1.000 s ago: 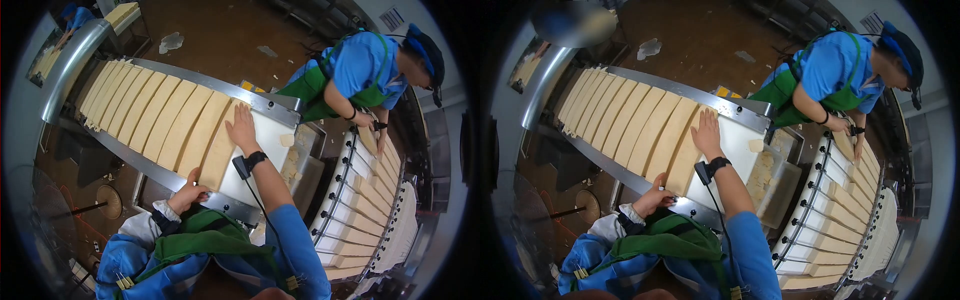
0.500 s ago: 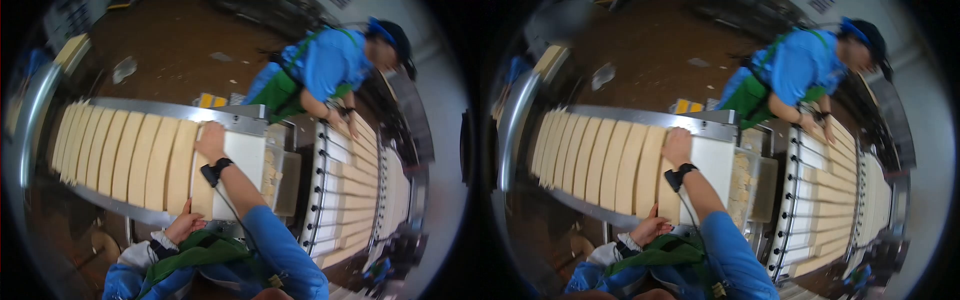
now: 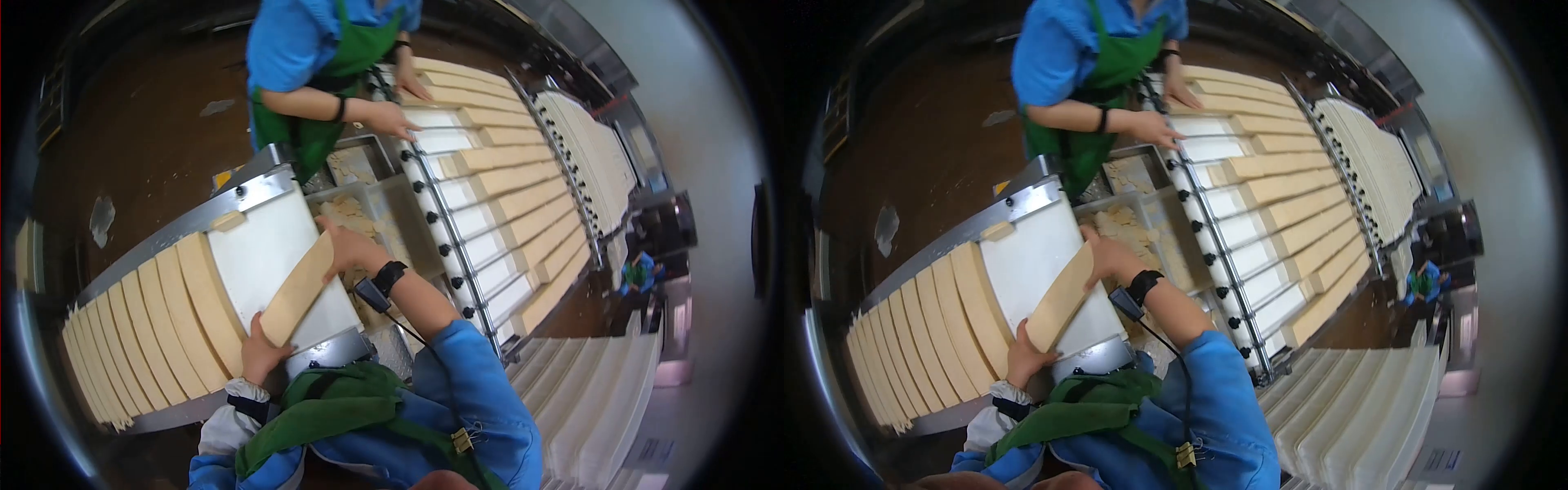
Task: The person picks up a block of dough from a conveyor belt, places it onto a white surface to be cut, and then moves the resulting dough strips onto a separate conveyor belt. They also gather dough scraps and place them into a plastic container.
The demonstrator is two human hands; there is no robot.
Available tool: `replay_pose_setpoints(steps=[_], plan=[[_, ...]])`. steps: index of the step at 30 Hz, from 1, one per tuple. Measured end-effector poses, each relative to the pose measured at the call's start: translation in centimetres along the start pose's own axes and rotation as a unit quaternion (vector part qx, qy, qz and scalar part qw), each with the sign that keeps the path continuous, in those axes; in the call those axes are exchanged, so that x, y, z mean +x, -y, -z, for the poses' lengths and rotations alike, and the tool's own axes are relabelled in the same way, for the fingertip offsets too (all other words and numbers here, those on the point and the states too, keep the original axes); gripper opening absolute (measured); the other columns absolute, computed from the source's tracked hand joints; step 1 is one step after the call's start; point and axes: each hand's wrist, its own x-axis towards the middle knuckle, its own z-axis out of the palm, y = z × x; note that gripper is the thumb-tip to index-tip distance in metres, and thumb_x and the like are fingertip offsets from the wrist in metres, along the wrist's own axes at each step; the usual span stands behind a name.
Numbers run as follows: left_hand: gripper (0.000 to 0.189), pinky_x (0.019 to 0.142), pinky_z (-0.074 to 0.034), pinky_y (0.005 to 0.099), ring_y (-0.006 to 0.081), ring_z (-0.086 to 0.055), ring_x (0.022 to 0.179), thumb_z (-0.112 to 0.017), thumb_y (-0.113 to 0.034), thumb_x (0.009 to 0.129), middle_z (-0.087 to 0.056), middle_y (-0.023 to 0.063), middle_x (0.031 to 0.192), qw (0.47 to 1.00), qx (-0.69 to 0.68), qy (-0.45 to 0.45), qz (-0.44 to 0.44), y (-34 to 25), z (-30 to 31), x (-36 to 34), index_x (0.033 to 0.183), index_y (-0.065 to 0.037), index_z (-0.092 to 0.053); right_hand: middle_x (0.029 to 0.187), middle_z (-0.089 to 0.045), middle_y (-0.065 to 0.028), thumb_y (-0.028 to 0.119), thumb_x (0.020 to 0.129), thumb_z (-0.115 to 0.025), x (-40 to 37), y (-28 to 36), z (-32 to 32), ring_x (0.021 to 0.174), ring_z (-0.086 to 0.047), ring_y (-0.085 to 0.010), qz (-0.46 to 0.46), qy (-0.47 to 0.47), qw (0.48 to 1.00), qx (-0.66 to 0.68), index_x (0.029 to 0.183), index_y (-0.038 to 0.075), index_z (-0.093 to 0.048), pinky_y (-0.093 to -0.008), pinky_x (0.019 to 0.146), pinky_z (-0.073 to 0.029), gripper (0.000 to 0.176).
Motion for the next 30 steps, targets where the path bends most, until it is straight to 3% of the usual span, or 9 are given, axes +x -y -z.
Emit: replay_pose_setpoints(steps=[2, 3, 7, 10, 13, 17, 23, 26, 30], plan=[[0.106, 0.089, -0.058, 0.0485, 0.0440, -0.070, 0.105, -0.094, -0.029, 0.059, -0.071, 0.0263, 0.114, 0.997, 0.052, -0.048, -0.005, -0.2, -1.6, 0.5, 0.149, -0.008, -0.041, 0.129, -0.059, -0.0326, 0.038, 0.051, -0.097, -3.8, 0.2, 0.3, 0.117, -0.064, -0.0484, 0.039, 0.045, 0.994, -0.088, 0.152, 0.022, -0.042, -0.0474, 0.097, -0.054, 0.116], [0.103, 0.089, -0.058, 0.0487, 0.0444, -0.070, 0.104, -0.093, -0.027, 0.059, -0.071, 0.0259, 0.113, 0.995, 0.074, -0.065, -0.007, 0.2, -2.5, 0.9, 0.147, -0.008, -0.043, 0.124, -0.060, -0.0297, 0.028, 0.067, -0.089, -4.3, -1.3, -1.9, 0.109, -0.065, -0.0470, 0.043, -0.018, 0.996, -0.079, 0.142, 0.035, -0.055, -0.0505, 0.094, -0.053, 0.083], [0.086, 0.090, -0.056, 0.0488, 0.0445, -0.068, 0.105, -0.091, -0.022, 0.059, -0.071, 0.0226, 0.113, 0.995, 0.067, -0.053, -0.050, -1.6, -3.8, 1.8, 0.135, -0.007, -0.052, 0.108, -0.060, -0.0213, 0.016, 0.087, -0.064, -9.3, -3.8, -4.6, 0.093, -0.063, -0.0410, 0.015, -0.227, 0.972, -0.059, 0.124, 0.025, -0.070, -0.0525, 0.082, -0.050, 0.039], [0.082, 0.093, -0.055, 0.0455, 0.0416, -0.066, 0.109, -0.091, -0.023, 0.060, -0.071, 0.0212, 0.114, 0.990, 0.076, 0.004, -0.120, -9.2, -4.8, 0.9, 0.132, -0.006, -0.056, 0.106, -0.061, -0.0197, 0.016, 0.083, -0.069, -17.0, -8.2, -2.5, 0.098, -0.062, -0.0388, -0.038, -0.342, 0.937, -0.051, 0.126, 0.024, -0.070, -0.0501, 0.083, -0.050, 0.044], [0.081, 0.098, -0.054, 0.0386, 0.0318, -0.065, 0.115, -0.093, -0.019, 0.063, -0.071, 0.0159, 0.116, 0.959, -0.063, 0.156, -0.227, -16.8, -9.0, -0.2, 0.135, -0.005, -0.057, 0.104, -0.061, -0.0172, 0.014, 0.073, -0.078, -27.7, -13.5, 3.8, 0.103, -0.061, -0.0377, -0.161, -0.299, 0.940, -0.040, 0.125, 0.027, -0.070, -0.0483, 0.085, -0.051, 0.054], [0.075, 0.103, -0.050, 0.0320, 0.0181, -0.058, 0.124, -0.083, 0.000, 0.082, -0.060, 0.0073, 0.135, 0.860, -0.297, 0.411, -0.056, -26.6, -15.8, -6.7, 0.147, -0.004, -0.047, 0.102, -0.065, -0.0162, 0.014, 0.065, -0.087, -38.9, -23.4, 8.4, 0.100, -0.062, -0.0397, -0.167, -0.264, 0.949, -0.032, 0.123, 0.029, -0.068, -0.0479, 0.086, -0.053, 0.063], [0.070, 0.100, -0.050, 0.0315, 0.0183, -0.060, 0.121, -0.073, 0.002, 0.089, -0.060, 0.0098, 0.134, 0.845, -0.279, 0.452, 0.056, -32.0, -22.9, -11.8, 0.152, -0.002, -0.043, 0.109, -0.067, -0.0172, 0.003, 0.058, -0.087, -43.1, -35.5, 6.8, 0.110, -0.062, -0.0383, -0.109, -0.137, 0.984, 0.032, 0.133, 0.026, -0.061, -0.0454, 0.099, -0.051, 0.082], [0.071, 0.101, -0.050, 0.0319, 0.0185, -0.060, 0.120, -0.070, 0.002, 0.089, -0.060, 0.0102, 0.135, 0.849, -0.281, 0.445, 0.051, -33.7, -23.9, -12.2, 0.153, -0.001, -0.041, 0.112, -0.068, -0.0201, 0.000, 0.057, -0.086, -42.6, -40.2, 6.6, 0.114, -0.062, -0.0347, -0.081, -0.121, 0.959, 0.242, 0.139, 0.029, -0.055, -0.0431, 0.103, -0.049, 0.092], [0.074, 0.103, -0.048, 0.0322, 0.0187, -0.059, 0.121, -0.070, 0.002, 0.089, -0.060, 0.0108, 0.136, 0.873, -0.259, 0.414, -0.004, -35.0, -25.8, -12.1, 0.156, -0.002, -0.038, 0.115, -0.069, -0.0323, 0.046, 0.086, -0.078, -41.6, -41.7, 7.2, 0.112, -0.068, -0.0380, -0.396, -0.214, 0.851, 0.270, 0.141, -0.003, -0.048, -0.0426, 0.098, -0.052, 0.079]])
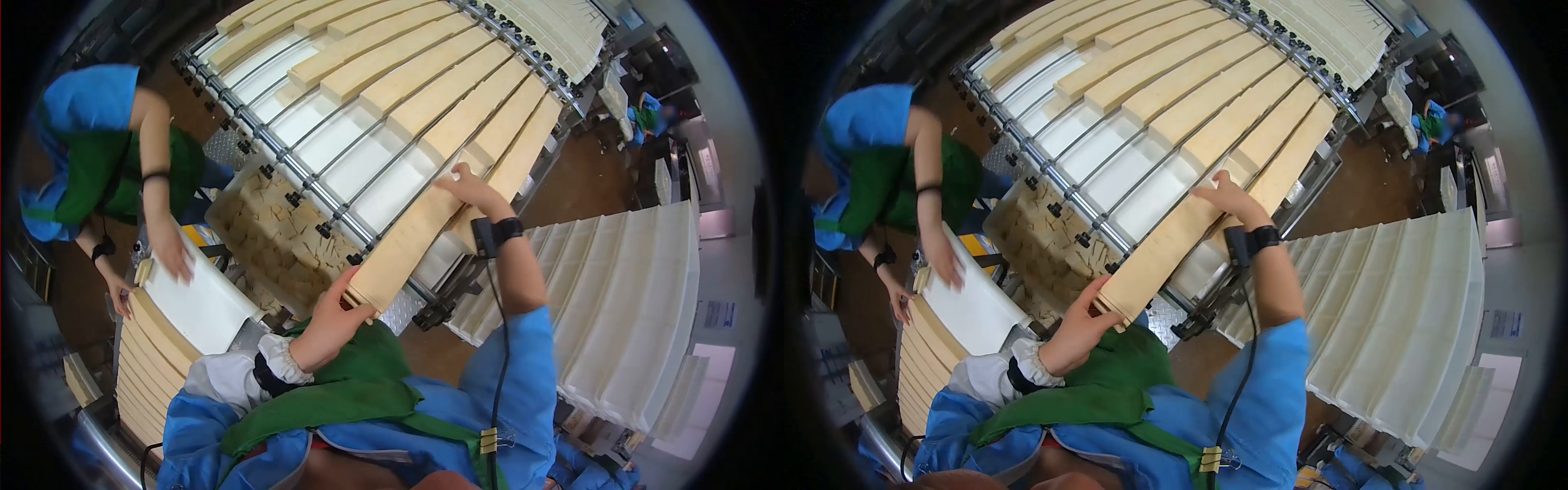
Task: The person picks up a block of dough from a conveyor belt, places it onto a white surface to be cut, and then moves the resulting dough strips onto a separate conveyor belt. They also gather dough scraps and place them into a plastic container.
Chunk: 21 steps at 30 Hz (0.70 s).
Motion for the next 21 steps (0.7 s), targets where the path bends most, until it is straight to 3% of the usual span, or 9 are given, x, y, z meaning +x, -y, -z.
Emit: replay_pose_setpoints(steps=[1, 4, 5, 8, 14, 17, 21], plan=[[0.074, 0.104, -0.048, 0.0321, 0.0186, -0.059, 0.122, -0.070, 0.002, 0.089, -0.060, 0.0109, 0.136, 1.000, 0.008, 0.000, -0.007, -0.2, -0.5, 0.4, 0.156, -0.002, -0.038, 0.117, -0.067, -0.0374, 0.069, 0.092, -0.062, 1.1, -0.9, -1.1, 0.112, -0.070, -0.0417, 0.056, -0.081, 0.992, -0.081, 0.128, -0.018, -0.053, -0.0456, 0.094, -0.055, 0.094], [0.074, 0.104, -0.048, 0.0320, 0.0184, -0.058, 0.122, -0.069, 0.002, 0.089, -0.059, 0.0111, 0.137, 0.999, 0.038, -0.018, -0.010, -0.6, -1.8, 1.5, 0.156, -0.002, -0.038, 0.120, -0.064, -0.0407, 0.072, 0.091, -0.060, 1.9, -0.3, -2.2, 0.112, -0.068, -0.0451, -0.016, -0.112, 0.986, -0.125, 0.117, -0.017, -0.062, -0.0483, 0.095, -0.055, 0.094], [0.074, 0.105, -0.047, 0.0319, 0.0184, -0.058, 0.122, -0.069, 0.002, 0.089, -0.059, 0.0112, 0.137, 0.998, 0.052, -0.026, -0.008, -0.7, -2.1, 1.7, 0.156, -0.002, -0.038, 0.125, -0.061, -0.0413, 0.073, 0.092, -0.056, 1.2, 0.1, -2.4, 0.113, -0.066, -0.0483, -0.005, -0.122, 0.985, -0.124, 0.108, -0.017, -0.066, -0.0501, 0.095, -0.055, 0.092], [0.073, 0.103, -0.048, 0.0318, 0.0182, -0.059, 0.120, -0.069, 0.002, 0.089, -0.060, 0.0106, 0.135, 0.999, 0.030, -0.040, -0.021, -0.5, -2.6, 2.1, 0.156, -0.002, -0.039, 0.130, -0.059, -0.0417, 0.071, 0.093, -0.058, 2.2, -1.5, -4.2, 0.110, -0.066, -0.0519, 0.055, -0.229, 0.958, -0.164, 0.108, -0.017, -0.065, -0.0513, 0.094, -0.055, 0.090], [0.072, 0.097, -0.051, 0.0321, 0.0182, -0.061, 0.114, -0.069, 0.000, 0.090, -0.063, 0.0112, 0.127, 0.998, 0.039, -0.042, -0.029, 0.0, -3.6, 4.9, 0.155, -0.003, -0.040, 0.129, -0.059, -0.0306, 0.061, 0.090, -0.067, 3.2, -2.1, -3.4, 0.120, -0.055, -0.0474, 0.123, -0.415, 0.872, -0.228, 0.112, -0.015, -0.064, -0.0529, 0.103, -0.046, 0.079], [0.067, 0.092, -0.053, 0.0306, 0.0169, -0.063, 0.108, -0.070, -0.003, 0.092, -0.065, 0.0111, 0.121, 0.996, 0.072, -0.044, -0.039, 0.7, -4.1, 7.8, 0.153, -0.001, -0.042, 0.123, -0.060, -0.0253, 0.053, 0.089, -0.072, 2.6, -1.9, -2.8, 0.121, -0.051, -0.0431, 0.138, -0.425, 0.873, -0.194, 0.115, -0.012, -0.062, -0.0524, 0.104, -0.043, 0.070], [0.057, 0.084, -0.055, 0.0314, 0.0175, -0.068, 0.096, -0.073, -0.014, 0.093, -0.070, 0.0123, 0.108, 0.979, 0.099, -0.110, -0.141, 3.8, -5.2, 12.5, 0.142, 0.005, -0.050, 0.124, -0.062, -0.0248, 0.038, 0.089, -0.073, -2.5, 0.8, -3.6, 0.123, -0.053, -0.0430, 0.333, -0.302, 0.885, -0.118, 0.116, -0.005, -0.062, -0.0534, 0.108, -0.041, 0.052]])
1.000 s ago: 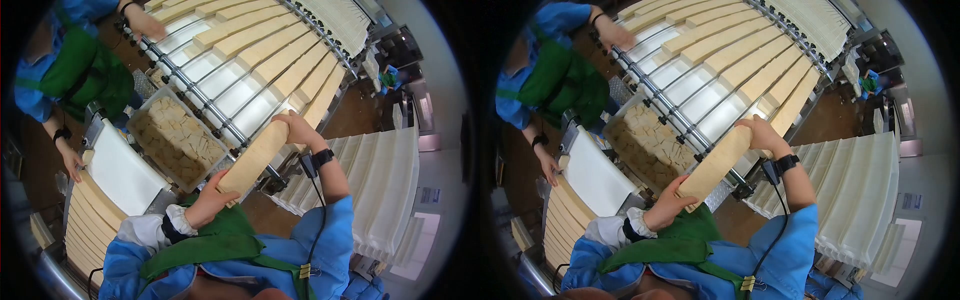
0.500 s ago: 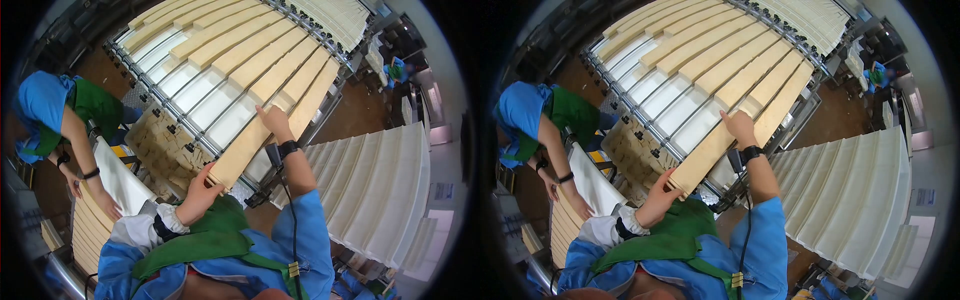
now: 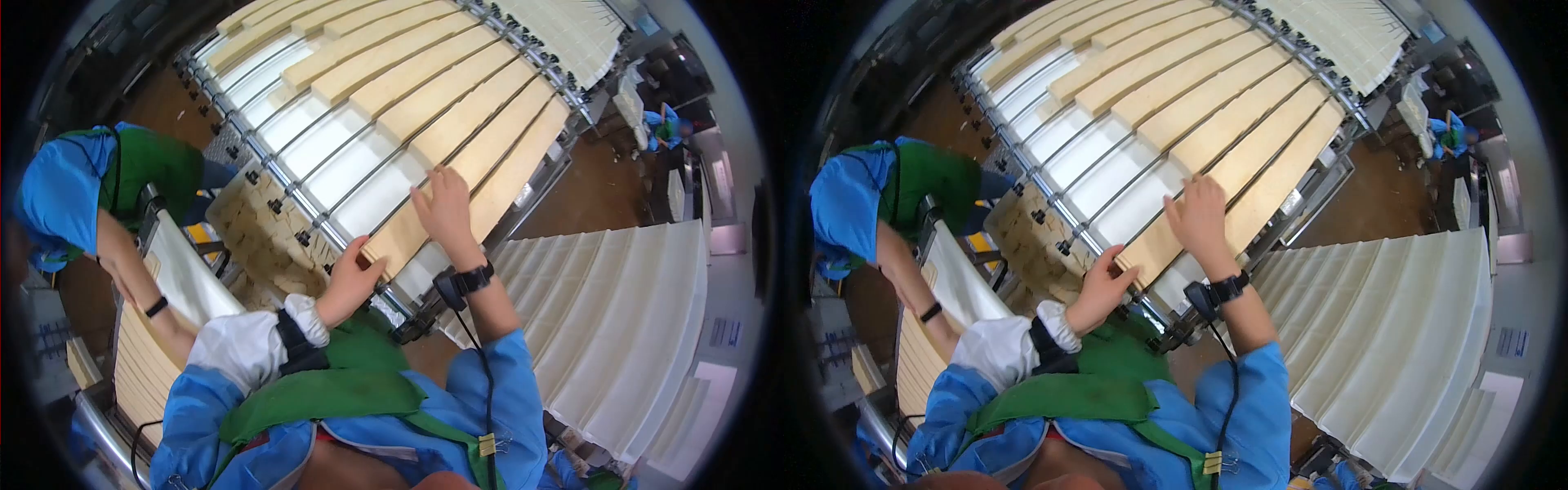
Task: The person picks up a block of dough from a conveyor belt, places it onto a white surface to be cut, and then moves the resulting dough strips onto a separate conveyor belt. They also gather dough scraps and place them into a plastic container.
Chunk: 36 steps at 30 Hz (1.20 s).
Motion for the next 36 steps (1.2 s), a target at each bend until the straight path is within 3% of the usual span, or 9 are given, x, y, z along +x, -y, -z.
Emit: replay_pose_setpoints(steps=[3, 5, 9, 11, 16, 20, 25, 30, 36], plan=[[0.054, 0.085, -0.055, 0.0321, 0.0194, -0.069, 0.097, -0.073, -0.019, 0.094, -0.071, 0.0164, 0.108, 0.993, 0.106, -0.004, 0.061, -0.3, -0.1, 0.5, 0.138, 0.005, -0.053, 0.123, -0.063, -0.0234, 0.025, 0.086, -0.071, -2.4, 4.1, 1.5, 0.125, -0.055, -0.0416, 0.075, 0.116, 0.969, 0.204, 0.117, 0.000, -0.062, -0.0547, 0.112, -0.038, 0.041], [0.050, 0.090, -0.054, 0.0363, 0.0274, -0.069, 0.104, -0.067, -0.015, 0.094, -0.069, 0.0225, 0.115, 0.998, 0.058, -0.012, 0.013, 2.4, 0.0, 0.7, 0.137, 0.006, -0.054, 0.124, -0.064, -0.0221, 0.019, 0.082, -0.070, -3.3, 5.7, 1.9, 0.126, -0.055, -0.0410, 0.074, 0.221, 0.922, 0.309, 0.117, 0.002, -0.062, -0.0555, 0.115, -0.036, 0.040], [0.054, 0.098, -0.052, 0.0373, 0.0284, -0.065, 0.115, -0.055, 0.002, 0.090, -0.065, 0.0207, 0.126, 0.996, 0.084, 0.011, 0.006, 2.1, 1.1, 0.4, 0.143, 0.002, -0.049, 0.117, -0.064, -0.0152, 0.014, 0.075, -0.071, -3.4, 7.5, 2.1, 0.120, -0.057, -0.0349, 0.124, 0.259, 0.932, 0.220, 0.118, 0.006, -0.062, -0.0555, 0.119, -0.034, 0.045], [0.057, 0.096, -0.052, 0.0310, 0.0158, -0.062, 0.113, -0.048, 0.010, 0.092, -0.063, 0.0108, 0.127, 0.997, 0.066, 0.029, -0.019, 1.9, 1.8, 0.2, 0.147, -0.003, -0.045, 0.115, -0.063, -0.0122, 0.010, 0.074, -0.070, -3.9, 7.3, 0.9, 0.118, -0.058, -0.0318, 0.134, 0.241, 0.943, 0.185, 0.118, 0.007, -0.062, -0.0540, 0.120, -0.033, 0.045], [0.065, 0.102, -0.052, 0.0337, 0.0191, -0.064, 0.115, -0.055, 0.014, 0.090, -0.064, 0.0102, 0.124, 0.978, -0.131, 0.137, 0.084, -1.8, 10.0, -1.5, 0.150, -0.006, -0.039, 0.115, -0.063, -0.0107, 0.001, 0.070, -0.068, -4.5, 8.4, 0.0, 0.118, -0.058, -0.0315, 0.127, 0.235, 0.955, 0.128, 0.119, 0.007, -0.063, -0.0528, 0.120, -0.035, 0.049], [0.065, 0.097, -0.053, 0.0326, 0.0185, -0.063, 0.112, -0.061, 0.011, 0.090, -0.060, 0.0091, 0.121, 0.993, -0.078, -0.085, 0.031, -2.3, 19.0, -4.8, 0.149, -0.009, -0.041, 0.121, -0.057, -0.0186, -0.002, 0.070, -0.067, -4.5, 10.7, -0.5, 0.120, -0.053, -0.0399, 0.128, 0.226, 0.960, 0.101, 0.122, 0.005, -0.061, -0.0553, 0.117, -0.035, 0.053], [0.066, 0.093, -0.051, 0.0312, 0.0155, -0.059, 0.104, -0.069, 0.000, 0.089, -0.057, 0.0095, 0.118, 0.925, -0.067, -0.370, 0.053, 2.5, 28.7, -11.9, 0.148, -0.007, -0.041, 0.123, -0.053, -0.0232, -0.001, 0.075, -0.068, -1.5, 16.5, -2.8, 0.119, -0.051, -0.0452, 0.137, 0.177, 0.968, 0.113, 0.123, 0.003, -0.061, -0.0552, 0.106, -0.042, 0.049], [0.071, 0.075, -0.050, 0.0291, 0.0146, -0.058, 0.085, -0.066, 0.003, 0.087, -0.058, 0.0070, 0.100, 0.854, -0.119, -0.490, 0.131, 11.5, 34.3, -21.9, 0.151, -0.006, -0.037, 0.117, -0.060, -0.0194, 0.001, 0.078, -0.069, 1.1, 30.1, -9.4, 0.113, -0.057, -0.0404, 0.224, 0.233, 0.917, 0.233, 0.113, 0.003, -0.064, -0.0475, 0.099, -0.047, 0.036], [0.087, 0.061, -0.047, 0.0288, 0.0129, -0.054, 0.073, -0.070, 0.006, 0.080, -0.054, 0.0030, 0.084, 0.770, -0.207, -0.583, 0.159, 17.9, 37.7, -29.2, 0.155, -0.014, -0.031, 0.120, -0.060, -0.0233, 0.009, 0.083, -0.068, -2.0, 53.1, -22.9, 0.120, -0.056, -0.0418, 0.362, 0.365, 0.776, 0.365, 0.116, 0.000, -0.063, -0.0477, 0.105, -0.046, 0.034]])
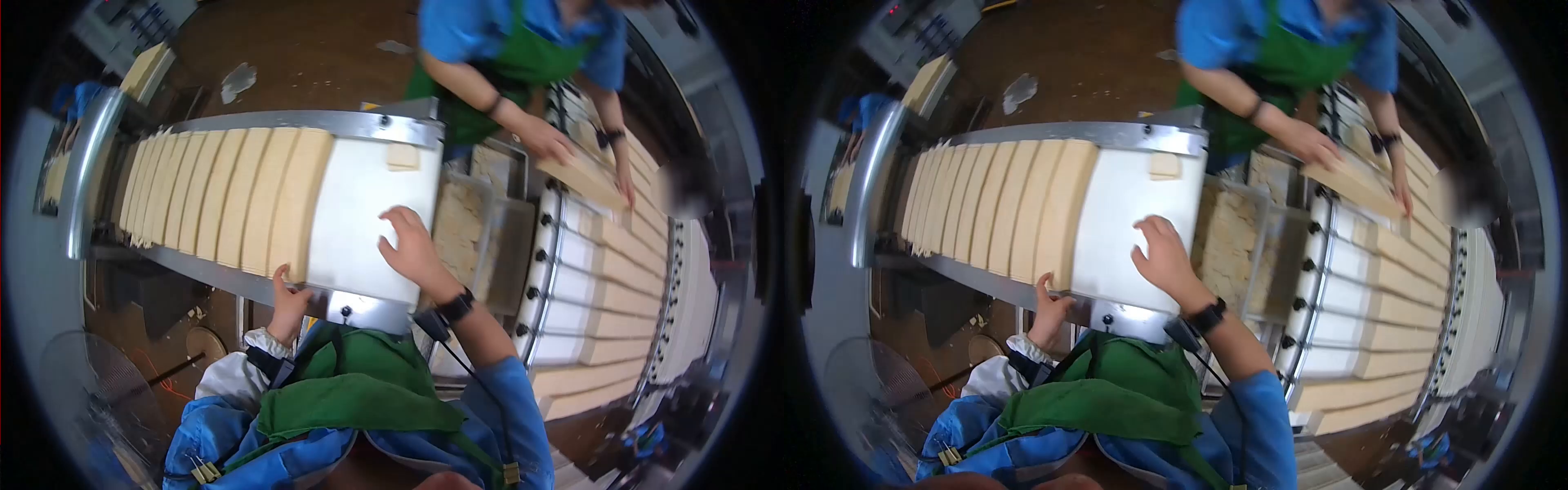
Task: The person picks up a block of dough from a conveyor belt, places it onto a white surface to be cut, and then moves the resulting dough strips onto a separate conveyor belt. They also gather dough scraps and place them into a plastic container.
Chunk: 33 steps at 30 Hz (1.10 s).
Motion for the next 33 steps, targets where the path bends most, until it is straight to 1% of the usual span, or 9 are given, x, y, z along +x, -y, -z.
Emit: replay_pose_setpoints(steps=[4, 8, 12, 15, 19, 24, 27, 30, 33], plan=[[0.104, 0.068, -0.051, 0.0287, 0.0139, -0.056, 0.079, -0.073, 0.006, 0.078, -0.057, 0.0046, 0.089, 0.995, -0.060, 0.060, 0.057, -1.6, 3.4, 1.9, 0.163, -0.019, -0.020, 0.141, -0.055, -0.0263, 0.016, 0.088, -0.067, 13.0, -1.2, -11.9, 0.137, -0.048, -0.0418, 0.022, 0.047, 0.996, -0.078, 0.135, -0.007, -0.055, -0.0470, 0.116, -0.039, 0.053], [0.112, 0.075, -0.054, 0.0319, 0.0176, -0.064, 0.085, -0.072, 0.005, 0.084, -0.067, 0.0120, 0.101, 0.975, -0.120, 0.171, 0.078, -1.4, 6.0, 4.5, 0.168, -0.022, -0.002, 0.162, -0.035, -0.0267, 0.031, 0.097, -0.063, 20.1, -2.6, -19.0, 0.154, -0.027, -0.0403, -0.005, 0.067, 0.979, -0.194, 0.151, -0.009, -0.041, -0.0489, 0.127, -0.022, 0.071], [0.112, 0.071, -0.051, 0.0278, 0.0148, -0.062, 0.078, -0.068, 0.007, 0.087, -0.067, 0.0087, 0.095, 0.948, -0.146, 0.255, 0.120, -3.8, 8.0, 4.9, 0.168, -0.020, 0.003, 0.160, -0.038, -0.0264, 0.031, 0.097, -0.060, 20.2, -2.2, -21.2, 0.153, -0.029, -0.0391, -0.035, 0.050, 0.964, -0.258, 0.150, -0.010, -0.041, -0.0500, 0.128, -0.019, 0.070], [0.110, 0.062, -0.047, 0.0266, 0.0133, -0.057, 0.069, -0.065, 0.010, 0.087, -0.063, 0.0055, 0.085, 0.934, -0.189, 0.264, 0.147, -3.9, 8.2, 5.0, 0.168, -0.018, 0.004, 0.144, -0.052, -0.0248, 0.030, 0.089, -0.065, 21.5, -1.3, -21.1, 0.141, -0.042, -0.0381, -0.024, 0.012, 0.955, -0.295, 0.137, -0.008, -0.053, -0.0475, 0.122, -0.028, 0.062], [0.111, 0.054, -0.040, 0.0277, 0.0135, -0.051, 0.059, -0.062, 0.011, 0.087, -0.056, 0.0039, 0.074, 0.925, -0.226, 0.255, 0.167, -5.1, 7.2, 5.6, 0.166, -0.019, 0.011, 0.123, -0.060, -0.0192, 0.031, 0.076, -0.070, 26.3, 0.8, -20.2, 0.124, -0.051, -0.0342, -0.150, 0.051, 0.939, -0.305, 0.116, -0.002, -0.060, -0.0486, 0.111, -0.036, 0.053], [0.109, 0.056, -0.044, 0.0292, 0.0151, -0.055, 0.063, -0.068, 0.008, 0.083, -0.060, 0.0079, 0.085, 0.942, -0.178, 0.220, 0.182, -6.6, 5.3, 5.0, 0.164, -0.017, 0.000, 0.124, -0.059, -0.0186, 0.039, 0.072, -0.073, 25.7, 0.2, -18.5, 0.126, -0.050, -0.0363, -0.196, 0.056, 0.928, -0.313, 0.119, 0.000, -0.059, -0.0599, 0.115, -0.029, 0.063], [0.108, 0.067, -0.052, 0.0334, 0.0227, -0.064, 0.076, -0.077, 0.000, 0.078, -0.065, 0.0116, 0.097, 0.965, -0.101, 0.221, 0.102, -5.3, 3.6, 5.2, 0.163, -0.014, -0.012, 0.125, -0.061, -0.0184, 0.041, 0.073, -0.074, 22.1, -1.2, -13.7, 0.123, -0.054, -0.0342, -0.208, 0.021, 0.910, -0.358, 0.119, 0.001, -0.062, -0.0555, 0.108, -0.036, 0.063], [0.110, 0.082, -0.057, 0.0417, 0.0349, -0.070, 0.095, -0.087, -0.013, 0.070, -0.070, 0.0178, 0.109, 0.949, 0.069, 0.264, -0.157, -2.1, 2.1, 7.5, 0.161, -0.012, -0.024, 0.126, -0.061, -0.0204, 0.049, 0.073, -0.075, 16.6, -4.2, -7.8, 0.127, -0.054, -0.0317, -0.318, -0.029, 0.861, -0.396, 0.121, -0.001, -0.060, -0.0563, 0.111, -0.037, 0.071], [0.115, 0.091, -0.056, 0.0488, 0.0432, -0.068, 0.110, -0.094, -0.024, 0.060, -0.069, 0.0227, 0.118, 0.909, 0.297, 0.246, -0.157, -7.2, 2.9, 6.8, 0.157, -0.011, -0.033, 0.128, -0.061, -0.0231, 0.053, 0.069, -0.082, 12.0, -4.6, -1.5, 0.129, -0.053, -0.0340, -0.425, 0.015, 0.876, -0.226, 0.128, -0.003, -0.055, -0.0501, 0.113, -0.039, 0.086]])
